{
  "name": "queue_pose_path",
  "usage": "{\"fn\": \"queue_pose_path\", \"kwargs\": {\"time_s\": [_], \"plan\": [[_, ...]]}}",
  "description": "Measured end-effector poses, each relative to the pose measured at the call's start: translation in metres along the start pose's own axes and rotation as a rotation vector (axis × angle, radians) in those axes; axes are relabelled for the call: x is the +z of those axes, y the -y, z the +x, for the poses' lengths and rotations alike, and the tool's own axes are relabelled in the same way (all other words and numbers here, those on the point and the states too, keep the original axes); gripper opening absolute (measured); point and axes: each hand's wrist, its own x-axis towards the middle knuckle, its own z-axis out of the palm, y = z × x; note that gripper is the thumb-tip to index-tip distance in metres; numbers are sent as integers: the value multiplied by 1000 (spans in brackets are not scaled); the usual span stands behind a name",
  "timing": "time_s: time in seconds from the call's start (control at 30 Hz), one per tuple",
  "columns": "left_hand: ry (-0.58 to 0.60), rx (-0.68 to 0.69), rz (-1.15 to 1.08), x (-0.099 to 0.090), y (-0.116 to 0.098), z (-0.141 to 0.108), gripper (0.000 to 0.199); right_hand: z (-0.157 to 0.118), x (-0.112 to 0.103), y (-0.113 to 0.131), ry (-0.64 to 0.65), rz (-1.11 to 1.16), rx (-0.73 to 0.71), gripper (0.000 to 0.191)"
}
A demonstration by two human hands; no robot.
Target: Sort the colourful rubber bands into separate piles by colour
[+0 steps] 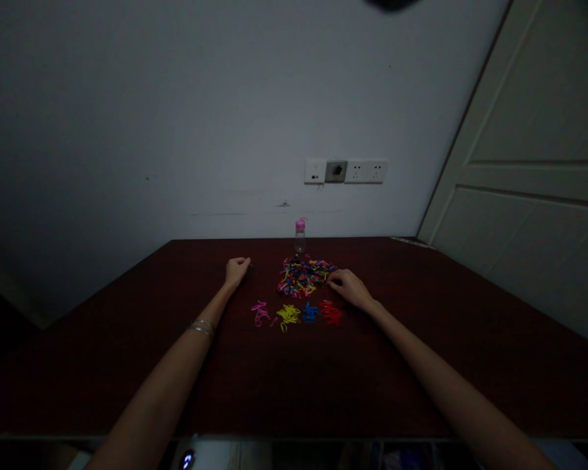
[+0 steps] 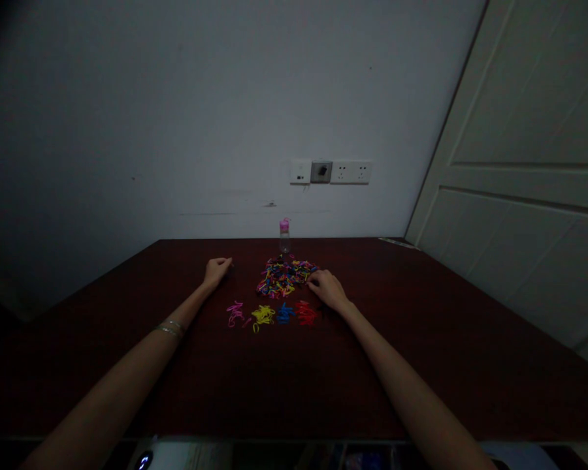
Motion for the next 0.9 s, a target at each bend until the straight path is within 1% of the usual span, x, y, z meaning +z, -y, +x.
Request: {"fn": "queue_pose_path", "kwargs": {"time_s": [0.33,0.43,0.53,0.6,0.7,0.77,0.9], "plan": [[8,-11,-2,2,4,2,32,-1,0,-3,-67,-34,-12,16],[7,-6,-3,2,5,2,33,-2,-2,-10,-84,34,-26,15],[5,-6,-10,2,4,2,33,-5,-9,-20,-77,160,-28,14],[5,-9,-20,1,3,1,33,-8,-19,-25,1,252,-10,14],[12,-8,-28,0,1,-1,34,-13,-37,-28,217,353,-1,16],[18,-8,-23,0,0,-1,34,-15,-48,-26,330,389,-7,17],[19,-2,-15,0,0,-2,35,-19,-62,-20,492,420,-31,17]]}}
